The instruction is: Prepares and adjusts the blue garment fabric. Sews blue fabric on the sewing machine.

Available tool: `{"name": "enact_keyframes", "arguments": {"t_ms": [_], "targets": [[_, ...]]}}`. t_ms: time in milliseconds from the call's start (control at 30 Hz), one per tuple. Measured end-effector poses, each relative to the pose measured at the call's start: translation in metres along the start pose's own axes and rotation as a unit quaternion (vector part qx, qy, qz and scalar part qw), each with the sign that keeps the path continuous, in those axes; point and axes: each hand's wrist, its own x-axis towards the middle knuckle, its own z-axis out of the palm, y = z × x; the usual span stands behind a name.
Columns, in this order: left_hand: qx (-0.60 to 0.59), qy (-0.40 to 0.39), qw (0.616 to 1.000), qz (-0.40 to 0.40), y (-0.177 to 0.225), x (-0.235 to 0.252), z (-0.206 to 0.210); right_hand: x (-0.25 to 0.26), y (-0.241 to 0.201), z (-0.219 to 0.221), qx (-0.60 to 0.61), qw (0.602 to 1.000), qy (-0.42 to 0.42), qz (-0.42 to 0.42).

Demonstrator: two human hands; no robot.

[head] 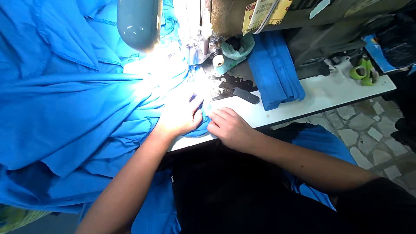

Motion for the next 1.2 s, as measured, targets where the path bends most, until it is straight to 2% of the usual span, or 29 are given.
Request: {"name": "enact_keyframes", "arguments": {"t_ms": [400,700,933,1067,1200], "targets": [[0.01,-0.024,0.999,-0.02,-0.013,0.016,-0.003,0.012,0.016,0.01,0.011,1.0,0.014,0.019],[0.038,0.005,0.999,-0.008,-0.026,0.032,-0.003,0.029,0.033,0.019,-0.007,0.999,0.03,0.025],[-0.05,0.017,0.999,0.0,0.009,-0.001,0.002,0.026,0.033,0.018,0.002,0.999,0.024,0.031],[-0.033,0.04,0.998,0.044,0.005,-0.011,0.006,0.028,0.034,0.018,-0.004,0.999,0.012,0.031],[-0.036,0.043,0.997,0.055,-0.001,-0.007,0.008,0.031,0.037,0.019,-0.013,0.999,0.023,0.029]]}}
